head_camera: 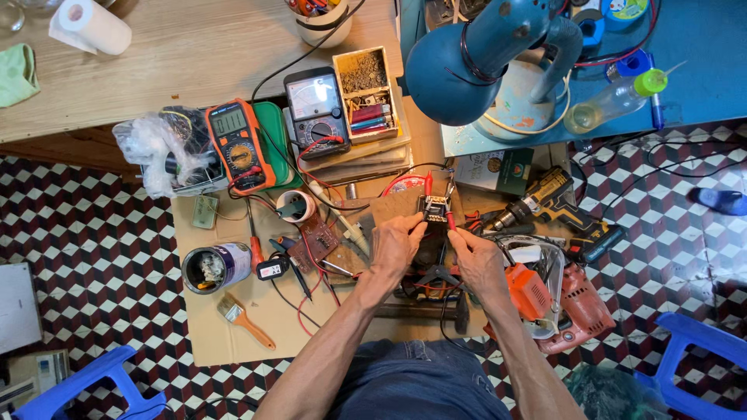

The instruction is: The person uses multimeter probes to test a small electronic component on a cluttered workbench, then picks up a green circuit board and briefly handles a soldering iron and a heat gun. The person manipulates wires and components while checking readings on the multimeter.

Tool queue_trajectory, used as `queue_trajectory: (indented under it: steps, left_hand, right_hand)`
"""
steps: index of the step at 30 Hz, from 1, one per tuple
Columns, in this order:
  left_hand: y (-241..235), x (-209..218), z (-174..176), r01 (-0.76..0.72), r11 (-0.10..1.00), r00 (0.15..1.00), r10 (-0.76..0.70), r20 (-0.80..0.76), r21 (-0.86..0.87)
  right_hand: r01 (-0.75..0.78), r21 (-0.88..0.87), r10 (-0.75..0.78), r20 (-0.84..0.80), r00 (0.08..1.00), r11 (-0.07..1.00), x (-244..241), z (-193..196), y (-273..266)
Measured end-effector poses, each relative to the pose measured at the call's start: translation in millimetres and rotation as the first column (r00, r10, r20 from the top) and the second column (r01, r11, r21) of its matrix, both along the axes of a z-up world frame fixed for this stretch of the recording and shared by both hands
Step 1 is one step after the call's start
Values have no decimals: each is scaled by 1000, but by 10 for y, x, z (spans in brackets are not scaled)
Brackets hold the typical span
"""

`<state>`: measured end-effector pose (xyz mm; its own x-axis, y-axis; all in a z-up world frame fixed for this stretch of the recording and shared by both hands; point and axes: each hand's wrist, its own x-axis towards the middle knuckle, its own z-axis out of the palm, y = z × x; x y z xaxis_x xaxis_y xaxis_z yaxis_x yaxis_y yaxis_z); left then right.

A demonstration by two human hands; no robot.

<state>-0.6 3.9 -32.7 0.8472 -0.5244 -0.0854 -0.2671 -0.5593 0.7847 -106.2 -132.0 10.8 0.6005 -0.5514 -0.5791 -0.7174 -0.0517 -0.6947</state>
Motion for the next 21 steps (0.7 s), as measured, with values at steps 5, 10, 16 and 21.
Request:
queue_trajectory:
  steps: [5, 10, 16, 21]
  left_hand:
    - [-28, 2, 34, -13, 1000, 1000, 13, -12, 16]
    - [-29, -5, 35, -27, 999, 999, 27, -29, 24]
    - [-32, 0, 116, -29, 1000, 999, 29, -39, 4]
    - [5, -6, 237, -57, 998, 998, 57, -32, -16]
  right_hand:
    - [-25, -42, 27, 51, 998, 999, -20, -19, -8]
    - [-42, -58, 47, 82, 995, 997, -40, -86, -13]
    - [-32, -47, 35, 53, 998, 998, -37, -71, -19]
    - [-43, -61, 46, 49, 998, 997, -18, -36, -26]
